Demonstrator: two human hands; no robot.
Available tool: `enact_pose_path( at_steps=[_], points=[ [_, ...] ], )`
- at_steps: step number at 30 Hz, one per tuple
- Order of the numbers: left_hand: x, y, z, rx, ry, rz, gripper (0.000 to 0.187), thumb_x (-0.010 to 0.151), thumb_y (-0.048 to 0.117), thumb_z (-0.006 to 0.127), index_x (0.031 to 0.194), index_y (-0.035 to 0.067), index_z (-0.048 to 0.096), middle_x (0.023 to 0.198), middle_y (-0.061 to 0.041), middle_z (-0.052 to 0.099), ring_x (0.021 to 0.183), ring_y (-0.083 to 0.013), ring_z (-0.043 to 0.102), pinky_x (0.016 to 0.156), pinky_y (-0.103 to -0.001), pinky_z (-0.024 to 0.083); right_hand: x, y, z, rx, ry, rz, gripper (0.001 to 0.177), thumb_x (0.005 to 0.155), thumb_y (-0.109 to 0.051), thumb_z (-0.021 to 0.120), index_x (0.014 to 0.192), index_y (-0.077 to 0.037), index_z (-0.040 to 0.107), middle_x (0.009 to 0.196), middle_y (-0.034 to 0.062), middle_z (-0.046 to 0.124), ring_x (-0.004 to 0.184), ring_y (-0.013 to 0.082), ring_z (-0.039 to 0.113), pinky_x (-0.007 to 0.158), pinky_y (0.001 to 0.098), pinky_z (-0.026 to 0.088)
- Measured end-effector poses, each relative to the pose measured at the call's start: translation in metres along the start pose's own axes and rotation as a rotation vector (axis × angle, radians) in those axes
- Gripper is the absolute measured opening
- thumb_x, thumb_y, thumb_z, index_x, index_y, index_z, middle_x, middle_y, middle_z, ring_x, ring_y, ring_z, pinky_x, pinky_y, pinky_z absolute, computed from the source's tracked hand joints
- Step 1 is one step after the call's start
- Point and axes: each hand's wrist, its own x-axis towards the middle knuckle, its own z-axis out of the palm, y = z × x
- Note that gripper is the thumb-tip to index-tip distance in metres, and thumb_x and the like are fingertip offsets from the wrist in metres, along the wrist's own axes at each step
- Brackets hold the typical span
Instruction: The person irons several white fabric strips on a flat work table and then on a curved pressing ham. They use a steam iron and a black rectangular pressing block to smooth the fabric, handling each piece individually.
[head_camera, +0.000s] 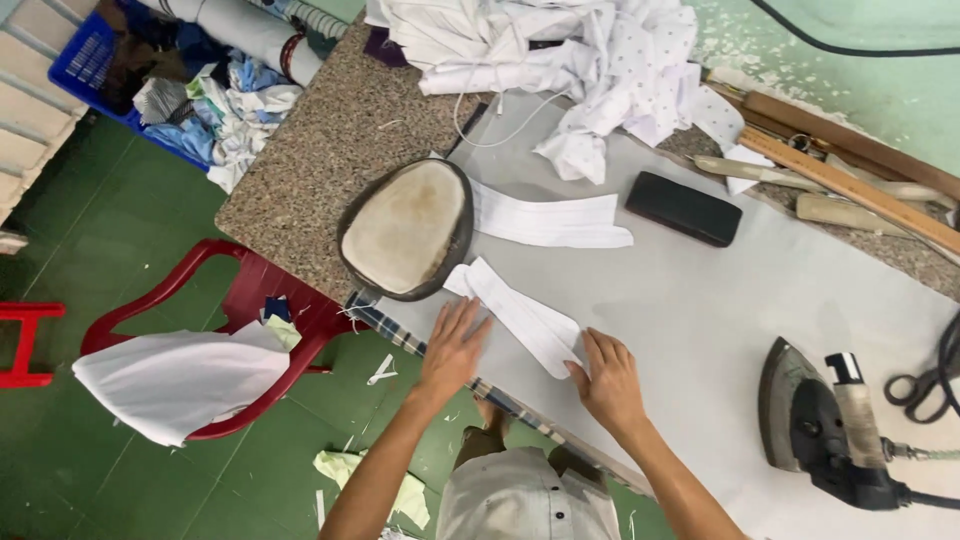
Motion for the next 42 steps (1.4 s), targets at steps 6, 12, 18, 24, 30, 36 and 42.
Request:
enact_pose_path(
  at_steps=[6,12,18,24,30,36,42],
  points=[
    [-0.027,0.031,0.003,-0.65,0.353,-0.309,0.024,0.099,0.006,0.061,0.12,-0.003,0.067,0.12,-0.017,0.068,0.108,-0.0288,0.068,0.093,-0.038,0.058,0.054,-0.006,0.075,-0.339,-0.264,0.107,0.122,0.065,-0.079,0.074,0.155,-0.008,0.033,0.113,0.0129,0.062,0.104,0.034,0.059,0.094,0.0476,0.046],
    [-0.041,0.05,-0.047,-1.72,-0.068,-1.266,0.069,0.09,0.059,0.053,0.121,-0.002,0.067,0.107,-0.018,0.074,0.098,-0.0275,0.074,0.09,-0.036,0.063,0.062,-0.085,0.014,0.471,-0.79,0.065,0.042,0.094,-0.041,0.057,0.12,-0.01,0.071,0.106,0.0082,0.081,0.078,0.0234,0.078,0.075,0.0348,0.06],
    [-0.129,0.042,-0.055,-2.193,1.019,-1.171,0.039,0.095,0.023,0.067,0.128,0.002,0.065,0.118,-0.015,0.073,0.102,-0.0238,0.072,0.095,-0.036,0.059,0.072,-0.177,0.035,0.31,-1.254,-0.324,0.05,0.103,-0.049,0.056,0.073,-0.012,0.04,0.069,-0.0015,0.04,0.062,0.0145,0.039,0.06,0.0332,0.032],
    [-0.279,-0.001,-0.13,-1.534,1.771,-1.294,0.026,0.083,0.018,0.08,0.104,0.004,0.071,0.092,-0.009,0.077,0.077,-0.0206,0.072,0.069,-0.036,0.061,0.087,-0.344,0.075,0.075,-1.636,-0.616,0.034,0.1,-0.043,0.058,0.09,-0.011,0.065,0.072,-0.0002,0.055,0.061,0.0123,0.048,0.059,0.0289,0.031],
    [-0.393,-0.001,-0.211,-1.256,2.15,-1.439,0.037,0.087,0.02,0.074,0.114,-0.004,0.069,0.108,-0.016,0.075,0.097,-0.028,0.071,0.087,-0.047,0.063,0.121,-0.509,0.115,0.082,-1.519,-0.656,0.028,0.083,-0.034,0.077,0.098,-0.01,0.077,0.092,0.0002,0.081,0.081,0.0118,0.07,0.072,0.0265,0.049],
    [-0.421,-0.033,-0.2,-1.235,2.248,-1.476,0.03,0.09,0.017,0.078,0.104,-0.007,0.068,0.088,-0.013,0.076,0.076,-0.0256,0.077,0.065,-0.04,0.067,0.176,-0.582,0.201,0.538,-1.513,-0.501,0.018,0.084,-0.004,0.081,0.101,0.001,0.08,0.079,0.0121,0.077,0.072,0.0178,0.065,0.068,0.0337,0.057],
    [-0.423,-0.129,-0.113,-1.316,2.134,-1.638,0.024,0.086,0.012,0.084,0.097,-0.006,0.072,0.082,-0.016,0.077,0.068,-0.0268,0.078,0.06,-0.041,0.068,0.247,-0.614,0.307,0.501,-1.413,-0.255,0.045,0.085,-0.001,0.082,0.127,0.004,0.068,0.102,0.0211,0.074,0.083,0.0216,0.063,0.069,0.0348,0.054]
  ],
)
